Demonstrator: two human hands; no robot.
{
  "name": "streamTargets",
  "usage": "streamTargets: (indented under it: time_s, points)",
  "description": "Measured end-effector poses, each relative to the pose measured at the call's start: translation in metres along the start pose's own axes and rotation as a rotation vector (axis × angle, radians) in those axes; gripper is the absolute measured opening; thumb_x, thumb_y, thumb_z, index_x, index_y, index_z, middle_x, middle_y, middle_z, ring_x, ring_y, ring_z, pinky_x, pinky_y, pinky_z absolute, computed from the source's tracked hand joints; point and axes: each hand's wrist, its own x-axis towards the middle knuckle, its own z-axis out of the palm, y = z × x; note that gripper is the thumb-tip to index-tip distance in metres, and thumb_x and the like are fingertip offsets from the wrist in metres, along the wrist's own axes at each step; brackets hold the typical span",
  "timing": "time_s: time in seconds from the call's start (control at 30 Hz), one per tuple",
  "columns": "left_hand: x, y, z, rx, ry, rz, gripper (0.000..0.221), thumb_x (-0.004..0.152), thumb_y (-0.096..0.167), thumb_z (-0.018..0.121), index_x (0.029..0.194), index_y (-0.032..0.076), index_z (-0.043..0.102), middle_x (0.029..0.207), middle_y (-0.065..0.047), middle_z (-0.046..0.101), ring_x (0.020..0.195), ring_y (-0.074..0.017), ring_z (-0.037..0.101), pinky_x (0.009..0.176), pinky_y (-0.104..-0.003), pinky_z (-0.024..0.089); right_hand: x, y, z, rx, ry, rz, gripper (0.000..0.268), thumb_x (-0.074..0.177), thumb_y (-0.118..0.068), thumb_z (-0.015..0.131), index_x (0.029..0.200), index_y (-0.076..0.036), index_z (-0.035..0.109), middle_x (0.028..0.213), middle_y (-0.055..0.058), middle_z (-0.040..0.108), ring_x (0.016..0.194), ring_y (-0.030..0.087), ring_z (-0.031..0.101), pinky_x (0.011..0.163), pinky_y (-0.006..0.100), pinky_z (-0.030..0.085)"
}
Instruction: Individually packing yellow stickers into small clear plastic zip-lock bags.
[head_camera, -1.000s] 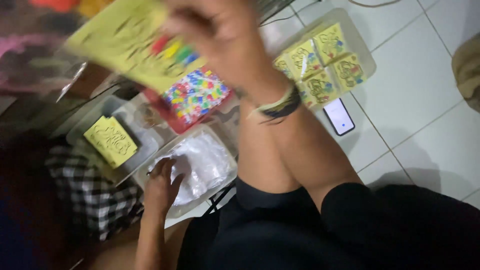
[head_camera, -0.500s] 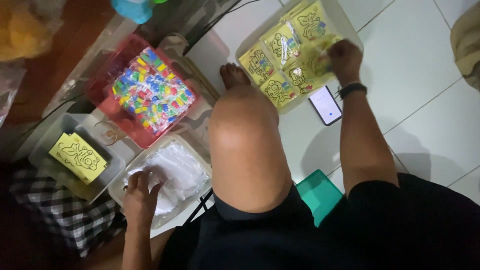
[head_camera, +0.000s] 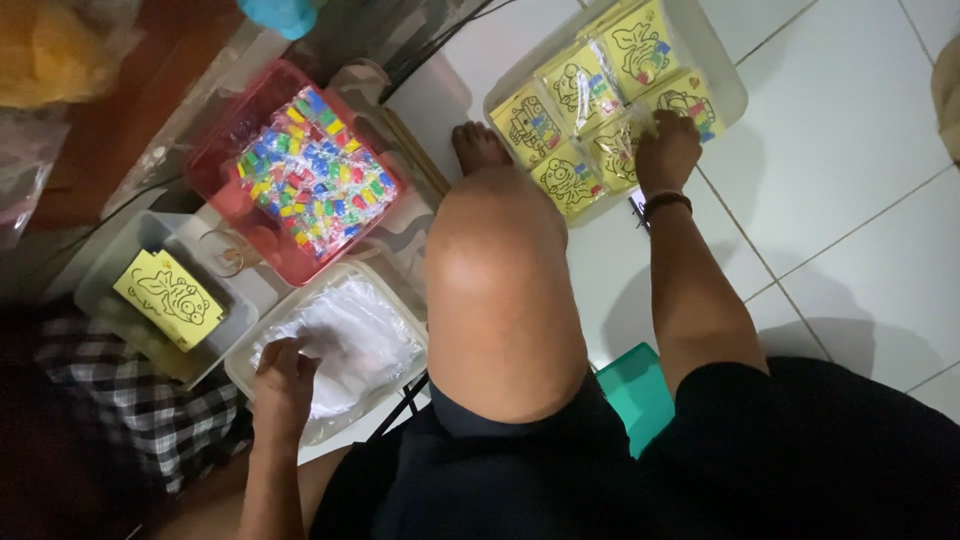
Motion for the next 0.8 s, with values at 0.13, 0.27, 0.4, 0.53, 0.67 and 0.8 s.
streamTargets:
  time_s: [0.13,0.27,0.4,0.53,0.67,0.8]
  points:
    - [0.003,-0.004,-0.006,-0.056,-0.055,-0.021,0.017,0.083,0.001,0.072,0.099,-0.003,0.074,0.109,-0.015,0.070,0.084,-0.0315,0.068,0.079,-0.039,0.055,-0.009,-0.012,-0.020,0.310,-0.001,0.137,0.024,0.086,0.002,0.068,0.108,-0.002,0.077,0.099,0.012,0.075,0.082,0.022,0.071,0.074,0.035,0.060]
    - [-0.004,-0.015,-0.009,-0.120,-0.186,-0.097,0.018,0.091,0.018,0.072,0.108,0.014,0.076,0.095,-0.011,0.076,0.091,-0.0336,0.076,0.074,-0.041,0.062,-0.018,-0.030,-0.042,0.841,-0.021,0.109,0.013,0.102,0.001,0.066,0.113,-0.004,0.071,0.093,0.015,0.071,0.082,0.025,0.070,0.069,0.035,0.054]
    - [0.001,0.006,-0.045,-0.327,-0.274,-0.199,0.019,0.094,0.016,0.066,0.110,0.016,0.076,0.092,-0.009,0.080,0.089,-0.0283,0.078,0.078,-0.042,0.060,0.003,-0.098,-0.091,1.087,-0.099,0.012,0.019,0.108,0.007,0.065,0.109,-0.011,0.068,0.098,0.008,0.071,0.083,0.017,0.069,0.068,0.023,0.054]
    - [0.002,0.015,-0.090,-0.462,-0.115,-0.110,0.016,0.093,0.010,0.067,0.105,0.012,0.076,0.083,-0.012,0.079,0.079,-0.0328,0.077,0.069,-0.041,0.057,0.028,-0.228,-0.172,0.962,-0.109,-0.495,0.020,0.115,0.020,0.065,0.111,0.000,0.066,0.102,0.020,0.068,0.094,0.029,0.068,0.085,0.037,0.055]
    - [0.007,0.006,-0.115,-0.656,0.024,0.015,0.006,0.092,0.013,0.069,0.097,0.011,0.073,0.070,-0.009,0.074,0.061,-0.0229,0.069,0.065,-0.036,0.054,-0.037,-0.413,-0.268,0.905,-0.461,-0.956,0.027,0.113,0.014,0.067,0.138,0.008,0.058,0.125,0.022,0.064,0.112,0.029,0.066,0.098,0.038,0.058]
    - [0.017,-0.005,-0.134,-0.832,0.102,0.043,0.013,0.094,0.006,0.068,0.104,0.008,0.075,0.078,-0.011,0.078,0.067,-0.0197,0.076,0.068,-0.033,0.060,-0.108,-0.522,-0.237,0.879,-0.960,-1.344,0.086,0.072,-0.032,0.094,0.141,0.004,0.058,0.121,0.019,0.071,0.119,0.034,0.066,0.106,0.047,0.046]
